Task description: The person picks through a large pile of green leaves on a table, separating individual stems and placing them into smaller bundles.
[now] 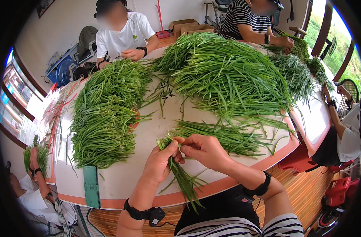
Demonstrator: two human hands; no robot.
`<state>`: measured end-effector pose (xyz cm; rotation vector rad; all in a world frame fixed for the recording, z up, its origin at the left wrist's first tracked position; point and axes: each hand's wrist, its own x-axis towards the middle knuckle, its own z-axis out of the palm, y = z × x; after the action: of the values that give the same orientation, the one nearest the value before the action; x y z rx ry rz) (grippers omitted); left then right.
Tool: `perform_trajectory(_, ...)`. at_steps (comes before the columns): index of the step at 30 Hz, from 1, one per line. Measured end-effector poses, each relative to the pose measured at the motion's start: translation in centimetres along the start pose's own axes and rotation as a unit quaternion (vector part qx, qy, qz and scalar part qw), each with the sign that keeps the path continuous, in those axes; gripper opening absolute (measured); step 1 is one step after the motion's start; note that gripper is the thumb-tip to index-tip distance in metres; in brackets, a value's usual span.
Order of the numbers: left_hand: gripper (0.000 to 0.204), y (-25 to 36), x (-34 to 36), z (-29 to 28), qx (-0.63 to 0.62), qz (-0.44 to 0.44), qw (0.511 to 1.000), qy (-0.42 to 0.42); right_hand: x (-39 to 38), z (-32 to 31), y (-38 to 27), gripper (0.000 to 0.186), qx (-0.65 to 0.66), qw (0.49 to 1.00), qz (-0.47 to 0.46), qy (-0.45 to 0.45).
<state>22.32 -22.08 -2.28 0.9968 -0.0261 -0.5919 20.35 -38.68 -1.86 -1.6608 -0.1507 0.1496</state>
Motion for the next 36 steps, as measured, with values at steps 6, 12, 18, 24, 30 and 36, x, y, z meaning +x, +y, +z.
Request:
perform_trajectory(6,0.024,0.9,0.1,-0.6,-0.039,0.063,0.995,0.063,-2.1,-1.9,0.2,0.023,-0.138,0.986,0.049,-0.085)
perform_trajectory(12,0.019,1.0,0.0,-2.0,-0.115,0.047,0.992,-0.014,-3.6,-5.9,-0.4,0.019,-0.285,0.957,-0.038,-0.036)
perform_trajectory(18,0.019,1.5,0.0,-1.5,-0.097,0.009,0.995,0.014,0.6,-4.2,-0.9,0.015,-0.399,0.902,-0.160,0.029)
perform_trajectory(24,0.020,1.6,0.0,-1.2,-0.090,-0.003,0.996,0.029,2.1,-2.6,1.5,0.017,-0.554,0.816,-0.164,0.013)
perform_trajectory(30,0.022,1.7,-0.1,-1.1,-0.083,-0.024,0.994,0.060,1.7,-4.3,-0.9,0.018,-0.340,0.935,-0.087,0.056)
perform_trajectory(36,0.030,1.0,0.0,-1.4,-0.045,0.011,0.998,0.038,0.5,-3.8,-0.8,0.022,-0.191,0.981,-0.001,0.030)
